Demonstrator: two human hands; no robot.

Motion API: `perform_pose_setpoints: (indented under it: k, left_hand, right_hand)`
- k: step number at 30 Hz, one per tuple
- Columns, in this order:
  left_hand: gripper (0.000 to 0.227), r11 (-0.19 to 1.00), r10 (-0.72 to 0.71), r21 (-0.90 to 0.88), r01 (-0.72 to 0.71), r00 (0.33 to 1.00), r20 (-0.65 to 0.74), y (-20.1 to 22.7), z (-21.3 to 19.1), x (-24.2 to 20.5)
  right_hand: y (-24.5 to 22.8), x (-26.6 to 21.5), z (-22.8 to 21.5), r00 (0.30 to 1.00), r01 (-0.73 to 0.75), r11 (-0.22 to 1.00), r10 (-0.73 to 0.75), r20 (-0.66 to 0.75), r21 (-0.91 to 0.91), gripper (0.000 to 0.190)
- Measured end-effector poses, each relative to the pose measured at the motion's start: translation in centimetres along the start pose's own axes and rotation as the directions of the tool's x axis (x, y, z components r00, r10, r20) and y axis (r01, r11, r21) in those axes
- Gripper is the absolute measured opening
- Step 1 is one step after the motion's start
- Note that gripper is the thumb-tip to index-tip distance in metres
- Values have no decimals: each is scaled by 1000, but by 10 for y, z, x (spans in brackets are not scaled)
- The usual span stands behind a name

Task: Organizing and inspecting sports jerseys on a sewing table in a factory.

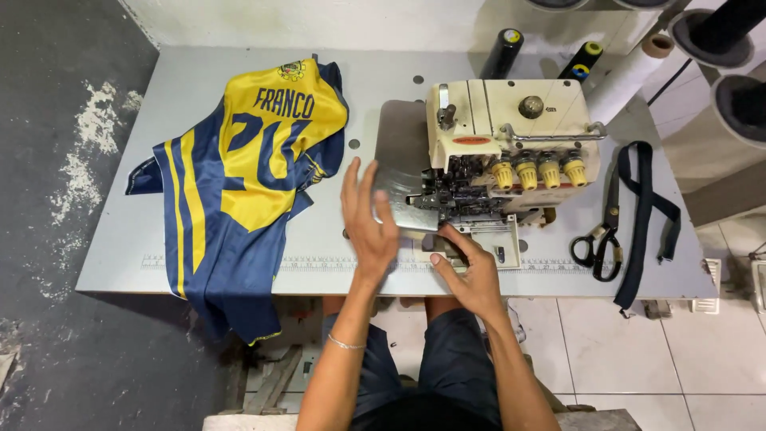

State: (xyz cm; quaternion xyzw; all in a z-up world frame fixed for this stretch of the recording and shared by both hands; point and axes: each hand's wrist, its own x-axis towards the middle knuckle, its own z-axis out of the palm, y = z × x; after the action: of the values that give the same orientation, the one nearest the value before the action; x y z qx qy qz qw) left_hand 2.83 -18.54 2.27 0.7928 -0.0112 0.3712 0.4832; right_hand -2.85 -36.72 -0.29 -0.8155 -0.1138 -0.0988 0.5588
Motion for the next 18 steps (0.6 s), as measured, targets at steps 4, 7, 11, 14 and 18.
perform_pose_setpoints:
  k: [4,7,11,14,18]
  left_hand:
    - [52,997,59,58,-60,998,10,-29,-30,30]
    - [38,970,169,196,-141,977,-133,-63,-59,51]
    - [41,955,202,239,-177,976,-82,-45,-82,48]
    - [39,934,275,207,-292,955,108,-36,-79,39]
    - [35,907,138,357,-223,959,248,-32,-83,46]
  right_hand:
    - [-4,2,0,1000,-9,1000,9,9,-1,57]
    - [-4,-1,1,1000,1,1000,-1,4,-1,56]
    - [-5,1,-1,1000,11,1000,-11,21,-18,58]
    - [-7,3,-1,1000,10,1000,-9,28,-30,58]
    - [-6,0,-5,998,27,998,-24,61,-48,61]
